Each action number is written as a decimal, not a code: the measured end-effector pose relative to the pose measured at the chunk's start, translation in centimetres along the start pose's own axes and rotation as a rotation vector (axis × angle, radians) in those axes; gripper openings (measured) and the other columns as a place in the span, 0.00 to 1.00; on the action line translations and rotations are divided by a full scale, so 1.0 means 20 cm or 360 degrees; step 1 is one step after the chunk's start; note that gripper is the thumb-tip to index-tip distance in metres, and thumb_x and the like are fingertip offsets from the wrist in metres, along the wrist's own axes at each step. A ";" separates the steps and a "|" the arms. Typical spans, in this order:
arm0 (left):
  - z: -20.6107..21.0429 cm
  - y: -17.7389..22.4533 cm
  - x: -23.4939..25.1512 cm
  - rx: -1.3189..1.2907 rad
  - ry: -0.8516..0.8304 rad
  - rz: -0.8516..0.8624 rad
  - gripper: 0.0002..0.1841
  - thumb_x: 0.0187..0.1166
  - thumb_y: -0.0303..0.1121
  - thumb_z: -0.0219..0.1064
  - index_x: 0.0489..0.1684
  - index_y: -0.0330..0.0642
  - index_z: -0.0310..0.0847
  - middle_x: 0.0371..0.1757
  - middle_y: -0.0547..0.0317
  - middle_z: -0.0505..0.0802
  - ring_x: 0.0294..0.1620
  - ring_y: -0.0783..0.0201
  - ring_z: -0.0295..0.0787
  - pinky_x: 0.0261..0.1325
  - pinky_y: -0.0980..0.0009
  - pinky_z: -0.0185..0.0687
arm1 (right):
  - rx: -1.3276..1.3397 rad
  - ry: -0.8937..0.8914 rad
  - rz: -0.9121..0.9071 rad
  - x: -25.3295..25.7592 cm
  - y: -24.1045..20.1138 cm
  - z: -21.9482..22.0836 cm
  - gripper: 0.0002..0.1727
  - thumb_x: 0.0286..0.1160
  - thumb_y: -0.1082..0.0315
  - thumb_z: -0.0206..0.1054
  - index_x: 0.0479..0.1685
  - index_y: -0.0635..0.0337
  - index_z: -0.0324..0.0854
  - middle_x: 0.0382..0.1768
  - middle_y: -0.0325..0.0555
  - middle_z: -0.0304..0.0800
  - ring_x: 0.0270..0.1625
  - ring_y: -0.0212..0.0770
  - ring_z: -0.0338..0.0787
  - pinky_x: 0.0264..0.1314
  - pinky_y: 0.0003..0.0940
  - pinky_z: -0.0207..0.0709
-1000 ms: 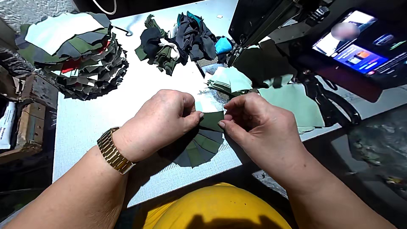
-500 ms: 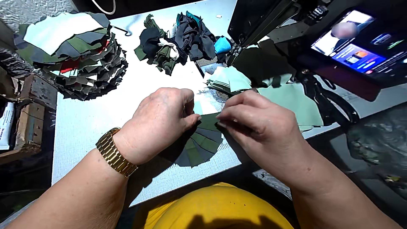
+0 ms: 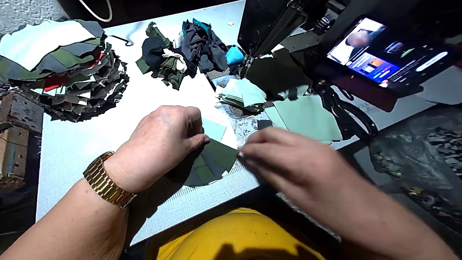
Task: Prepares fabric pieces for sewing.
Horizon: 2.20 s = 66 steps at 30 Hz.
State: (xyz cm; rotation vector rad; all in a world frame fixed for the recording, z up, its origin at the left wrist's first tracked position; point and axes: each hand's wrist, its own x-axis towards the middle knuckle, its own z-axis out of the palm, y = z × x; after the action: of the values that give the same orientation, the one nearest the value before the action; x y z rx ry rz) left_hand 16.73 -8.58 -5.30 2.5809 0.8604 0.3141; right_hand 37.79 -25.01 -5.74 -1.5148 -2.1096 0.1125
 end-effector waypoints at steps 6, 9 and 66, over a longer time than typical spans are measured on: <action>0.00 0.01 0.00 -0.0375 0.0140 0.0083 0.08 0.74 0.41 0.76 0.31 0.52 0.85 0.21 0.74 0.85 0.22 0.80 0.79 0.23 0.80 0.74 | -0.0063 0.0108 0.0167 -0.08 0.19 -0.10 0.07 0.71 0.69 0.69 0.40 0.55 0.93 0.49 0.39 0.90 0.47 0.27 0.89 0.50 0.18 0.85; 0.00 0.02 0.00 -0.0491 0.0129 0.0080 0.08 0.75 0.40 0.76 0.30 0.51 0.85 0.22 0.73 0.85 0.22 0.80 0.80 0.23 0.82 0.74 | -0.0054 0.0078 0.0173 -0.09 0.21 -0.07 0.07 0.70 0.67 0.70 0.39 0.55 0.93 0.49 0.40 0.90 0.50 0.29 0.90 0.52 0.20 0.85; -0.07 0.01 0.01 -0.1081 -0.0244 0.0393 0.08 0.84 0.31 0.65 0.34 0.42 0.87 0.24 0.69 0.87 0.25 0.79 0.81 0.27 0.85 0.76 | 0.0891 0.0568 0.0310 0.11 -0.03 0.03 0.15 0.71 0.78 0.71 0.56 0.64 0.85 0.43 0.35 0.92 0.40 0.26 0.91 0.45 0.19 0.89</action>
State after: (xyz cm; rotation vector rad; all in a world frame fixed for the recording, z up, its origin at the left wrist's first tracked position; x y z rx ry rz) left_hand 16.48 -8.21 -4.03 2.0296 0.2976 0.3914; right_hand 36.48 -23.12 -5.21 -1.2766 -1.4833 0.4304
